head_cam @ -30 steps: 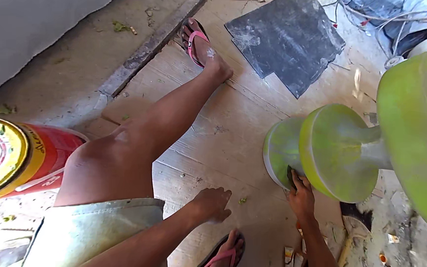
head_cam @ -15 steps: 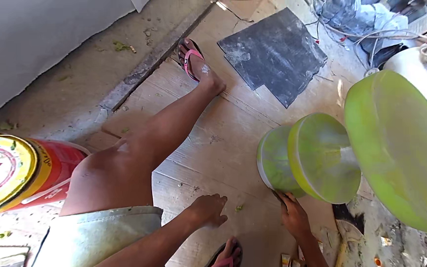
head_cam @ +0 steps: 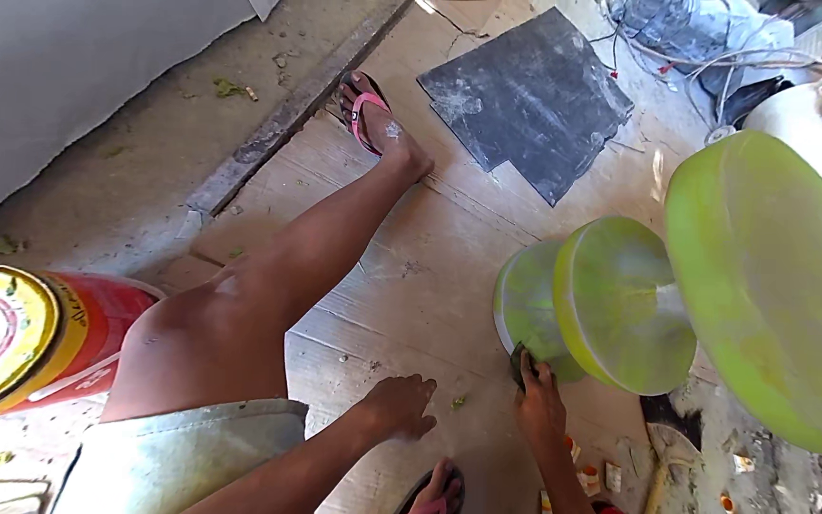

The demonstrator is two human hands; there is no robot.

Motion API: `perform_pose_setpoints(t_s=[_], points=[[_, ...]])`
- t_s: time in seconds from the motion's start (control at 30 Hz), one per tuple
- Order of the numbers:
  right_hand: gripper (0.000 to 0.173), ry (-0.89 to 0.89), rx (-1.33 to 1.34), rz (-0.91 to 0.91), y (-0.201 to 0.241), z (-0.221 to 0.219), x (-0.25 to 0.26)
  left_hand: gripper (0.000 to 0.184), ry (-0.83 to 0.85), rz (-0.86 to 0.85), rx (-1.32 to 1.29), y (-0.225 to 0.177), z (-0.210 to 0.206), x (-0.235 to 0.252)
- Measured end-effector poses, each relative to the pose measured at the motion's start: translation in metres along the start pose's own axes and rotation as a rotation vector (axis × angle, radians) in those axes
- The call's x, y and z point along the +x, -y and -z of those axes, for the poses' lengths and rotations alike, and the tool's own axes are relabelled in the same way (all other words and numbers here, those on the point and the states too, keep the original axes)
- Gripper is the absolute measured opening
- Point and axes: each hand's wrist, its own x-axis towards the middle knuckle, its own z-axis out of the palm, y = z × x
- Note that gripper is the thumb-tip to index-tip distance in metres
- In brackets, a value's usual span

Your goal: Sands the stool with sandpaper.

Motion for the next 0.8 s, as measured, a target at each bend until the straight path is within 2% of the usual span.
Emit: perform_pose_setpoints(t_s=[0.13,0.2,0.37,0.5,0.57,0.8], points=[[0.050,-0.209,0.222,0.101,-0.024,0.013,0.011,0.062,-0.008,-0.010,-0.015,0.001,-0.001,0.000],[0.049,-0.287,0.256,0.085,-0.026,0.021,0.029,0.062,-0.003,-0.007,-0.011,0.001,-0.003,0.000],[0.055,-0.311,0.179,-0.026,-0.004,0.013,0.054,0.063,-0.008,-0.014,-0.024,0.000,0.000,0.000],[0.051,-0.192,0.191,-0.096,0.017,0.018,0.043,0.062,-0.001,0.004,-0.019,0.002,0.001,0.001],[0.051,-0.175,0.180,-0.087,0.022,0.015,0.035,0.062,0.009,0.004,-0.018,0.003,0.000,0.003],[0.065,-0.141,0.098,-0.034,0.030,0.001,0.006,0.062,-0.005,0.004,-0.017,0.005,-0.002,0.003]])
